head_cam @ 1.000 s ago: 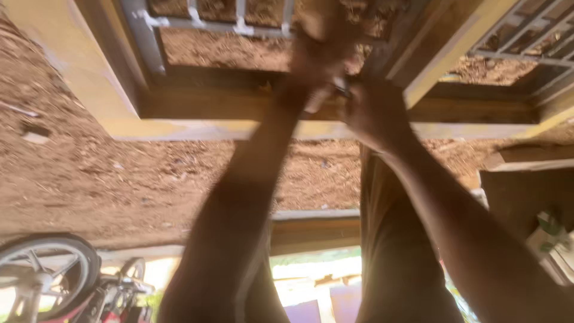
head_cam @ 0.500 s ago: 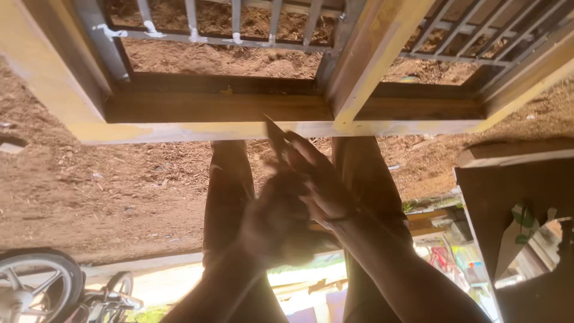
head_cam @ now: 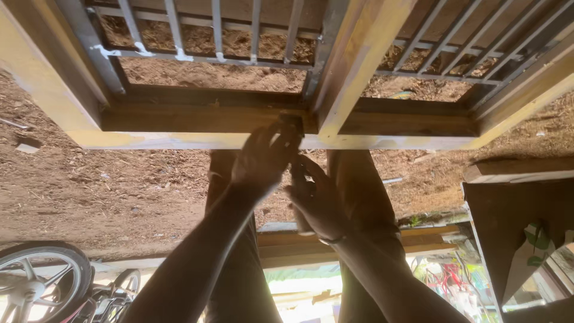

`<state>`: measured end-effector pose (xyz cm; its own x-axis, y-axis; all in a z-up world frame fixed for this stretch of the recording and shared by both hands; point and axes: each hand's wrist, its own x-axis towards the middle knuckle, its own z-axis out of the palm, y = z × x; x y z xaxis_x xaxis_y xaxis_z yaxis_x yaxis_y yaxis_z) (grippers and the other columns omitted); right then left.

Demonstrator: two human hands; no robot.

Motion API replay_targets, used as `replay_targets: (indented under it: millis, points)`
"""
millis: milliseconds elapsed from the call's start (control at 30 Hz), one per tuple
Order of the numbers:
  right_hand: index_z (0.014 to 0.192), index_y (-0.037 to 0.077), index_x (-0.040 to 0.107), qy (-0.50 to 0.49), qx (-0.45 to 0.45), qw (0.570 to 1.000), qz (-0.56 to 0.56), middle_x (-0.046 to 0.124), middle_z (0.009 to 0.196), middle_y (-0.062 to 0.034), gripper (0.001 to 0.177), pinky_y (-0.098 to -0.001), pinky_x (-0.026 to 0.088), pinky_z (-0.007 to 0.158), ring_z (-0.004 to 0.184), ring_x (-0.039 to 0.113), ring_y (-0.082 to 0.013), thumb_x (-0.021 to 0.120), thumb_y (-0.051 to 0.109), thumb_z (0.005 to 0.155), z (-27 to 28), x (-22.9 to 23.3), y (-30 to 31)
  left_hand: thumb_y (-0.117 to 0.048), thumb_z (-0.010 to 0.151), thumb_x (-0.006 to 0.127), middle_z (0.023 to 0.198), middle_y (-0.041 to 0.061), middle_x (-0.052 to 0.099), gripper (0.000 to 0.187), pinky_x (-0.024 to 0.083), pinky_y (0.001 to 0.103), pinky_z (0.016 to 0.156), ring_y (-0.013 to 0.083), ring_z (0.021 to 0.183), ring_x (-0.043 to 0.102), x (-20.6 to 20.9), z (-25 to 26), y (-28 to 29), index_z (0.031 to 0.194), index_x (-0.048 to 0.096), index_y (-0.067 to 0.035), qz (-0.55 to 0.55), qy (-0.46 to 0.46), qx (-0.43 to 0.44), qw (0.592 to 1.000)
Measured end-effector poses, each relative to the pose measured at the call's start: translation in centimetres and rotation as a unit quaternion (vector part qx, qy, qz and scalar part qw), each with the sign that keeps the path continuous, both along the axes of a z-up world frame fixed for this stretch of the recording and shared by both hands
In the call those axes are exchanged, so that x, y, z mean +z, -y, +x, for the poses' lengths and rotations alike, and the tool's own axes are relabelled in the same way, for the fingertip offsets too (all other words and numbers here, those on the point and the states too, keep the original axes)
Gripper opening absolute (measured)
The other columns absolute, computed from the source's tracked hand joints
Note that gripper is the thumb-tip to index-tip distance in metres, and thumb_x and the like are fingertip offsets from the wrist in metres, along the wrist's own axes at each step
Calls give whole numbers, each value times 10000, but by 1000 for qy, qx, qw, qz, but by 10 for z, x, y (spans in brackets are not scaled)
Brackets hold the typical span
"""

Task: The person uses a metal scraper to remove material from the surface of a wooden frame. They work on the edges and corners of the frame, which is positioned above them, while standing barefoot on the ground.

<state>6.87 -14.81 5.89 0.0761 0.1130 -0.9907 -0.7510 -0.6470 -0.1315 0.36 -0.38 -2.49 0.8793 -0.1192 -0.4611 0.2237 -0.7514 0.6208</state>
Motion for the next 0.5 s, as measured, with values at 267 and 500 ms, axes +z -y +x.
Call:
replay_targets:
  millis: [267,500]
  points:
    - [1592,170,359,-132,-378,916,-3,599,1014,-71,768,-261,535,467,607,617,-120,721,304,928,2,19,-23,-40,1024,646,1238,151,646,278,507,408,1013,260,1163,629,-13,0,14,1302,640,-39,-37,10,64,997]
    - [1557,173,392,-123,-385,915,-20,602,958,-45,679,-270,518,433,573,610,-124,677,316,958,12,23,-28,-67,990,643,1145,131,653,220,522,389,940,251,1074,642,-7,6,25,1210,646,-50,-57,26,94,994]
